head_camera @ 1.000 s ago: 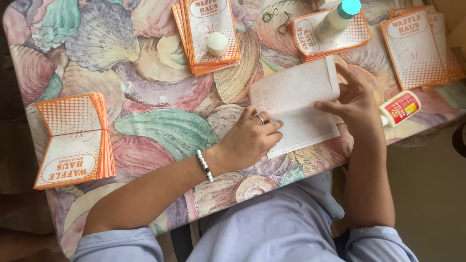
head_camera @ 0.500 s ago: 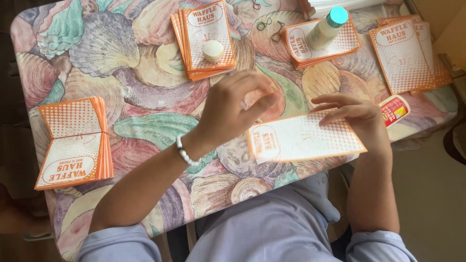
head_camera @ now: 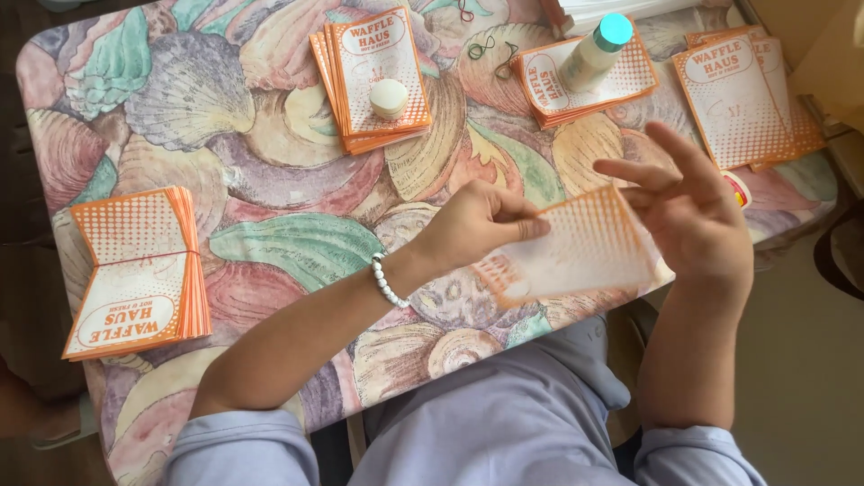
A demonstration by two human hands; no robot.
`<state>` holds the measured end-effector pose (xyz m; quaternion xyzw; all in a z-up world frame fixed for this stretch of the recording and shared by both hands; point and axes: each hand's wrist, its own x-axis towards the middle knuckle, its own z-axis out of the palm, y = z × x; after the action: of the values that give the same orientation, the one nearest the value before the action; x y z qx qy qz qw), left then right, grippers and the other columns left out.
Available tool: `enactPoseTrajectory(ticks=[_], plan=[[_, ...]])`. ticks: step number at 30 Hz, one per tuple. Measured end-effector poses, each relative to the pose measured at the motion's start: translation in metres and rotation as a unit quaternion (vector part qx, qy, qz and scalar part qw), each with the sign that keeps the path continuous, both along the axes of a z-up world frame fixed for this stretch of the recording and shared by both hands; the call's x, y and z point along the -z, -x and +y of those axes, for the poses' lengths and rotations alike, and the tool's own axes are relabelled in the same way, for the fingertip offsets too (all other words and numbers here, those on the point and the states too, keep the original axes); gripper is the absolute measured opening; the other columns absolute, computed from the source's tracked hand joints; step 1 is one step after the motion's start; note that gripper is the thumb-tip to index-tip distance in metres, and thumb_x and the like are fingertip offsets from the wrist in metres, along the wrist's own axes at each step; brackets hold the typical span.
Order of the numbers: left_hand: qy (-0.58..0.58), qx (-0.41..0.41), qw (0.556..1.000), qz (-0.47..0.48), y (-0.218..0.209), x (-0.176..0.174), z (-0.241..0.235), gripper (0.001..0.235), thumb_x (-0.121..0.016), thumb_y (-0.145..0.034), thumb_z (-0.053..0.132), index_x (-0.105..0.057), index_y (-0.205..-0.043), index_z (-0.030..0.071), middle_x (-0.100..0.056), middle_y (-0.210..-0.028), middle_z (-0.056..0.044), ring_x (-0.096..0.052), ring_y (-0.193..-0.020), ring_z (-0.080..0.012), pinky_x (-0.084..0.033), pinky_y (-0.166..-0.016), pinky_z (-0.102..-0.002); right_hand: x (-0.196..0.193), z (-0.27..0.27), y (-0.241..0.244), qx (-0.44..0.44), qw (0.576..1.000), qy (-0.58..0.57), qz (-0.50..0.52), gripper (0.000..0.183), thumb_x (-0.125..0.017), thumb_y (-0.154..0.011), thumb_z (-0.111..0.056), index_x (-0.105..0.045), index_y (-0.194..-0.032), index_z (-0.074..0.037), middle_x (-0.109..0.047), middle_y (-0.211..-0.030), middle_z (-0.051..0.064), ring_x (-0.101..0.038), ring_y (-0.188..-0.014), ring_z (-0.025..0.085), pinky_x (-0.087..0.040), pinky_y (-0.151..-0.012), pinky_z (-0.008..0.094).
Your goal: Folding paper bags and applying glue to the edges to seal them.
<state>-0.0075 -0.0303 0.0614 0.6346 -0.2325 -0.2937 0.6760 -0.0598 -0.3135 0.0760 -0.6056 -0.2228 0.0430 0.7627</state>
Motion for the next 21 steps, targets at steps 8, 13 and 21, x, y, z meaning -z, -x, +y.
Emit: enactPoseTrajectory(ticks=[8,13,21], plan=[[0.174,-0.175,0.968,0.055,0.018,0.03,-0.015,0.02,-0.079,-0.088,0.009,-0.078,-0.106,0.002,-0.078,-0.105,-0.014,-0.074,-0.092,-0.0129,-0.061,-0.085,-0.02,0.031,0.042,0.011,0.201,0.976,-0.085,-0.026,0.13,-0.093,-0.071,-0.055,-0.026,-0.166,0.003,-0.06,-0.099,0.01,-0.047,-0.085,0.014,-0.031,-0.084,0.033],[0.215,-0.16,0.961,0.064,0.022,0.023,-0.01,0.017,-0.077,-0.09,0.008,-0.077,-0.106,0.0,-0.078,-0.106,-0.016,-0.078,-0.095,-0.021,-0.064,-0.086,-0.023,0.012,0.063,0.016,0.394,0.895,0.102,-0.18,0.077,-0.08,-0.087,-0.012,-0.043,-0.154,-0.002,-0.045,-0.16,0.01,-0.039,-0.154,0.02,-0.027,-0.136,0.036],[0.118,-0.209,0.956,-0.167,0.025,-0.034,0.0,0.026,-0.077,-0.091,0.026,-0.074,-0.113,0.011,-0.078,-0.104,-0.005,-0.076,-0.097,-0.0118,-0.063,-0.091,-0.023,-0.005,0.08,0.026,0.439,0.867,0.189,-0.14,0.072,-0.088,-0.083,-0.003,-0.053,-0.146,0.006,-0.059,-0.146,0.02,-0.062,-0.126,0.023,-0.056,-0.098,0.027]])
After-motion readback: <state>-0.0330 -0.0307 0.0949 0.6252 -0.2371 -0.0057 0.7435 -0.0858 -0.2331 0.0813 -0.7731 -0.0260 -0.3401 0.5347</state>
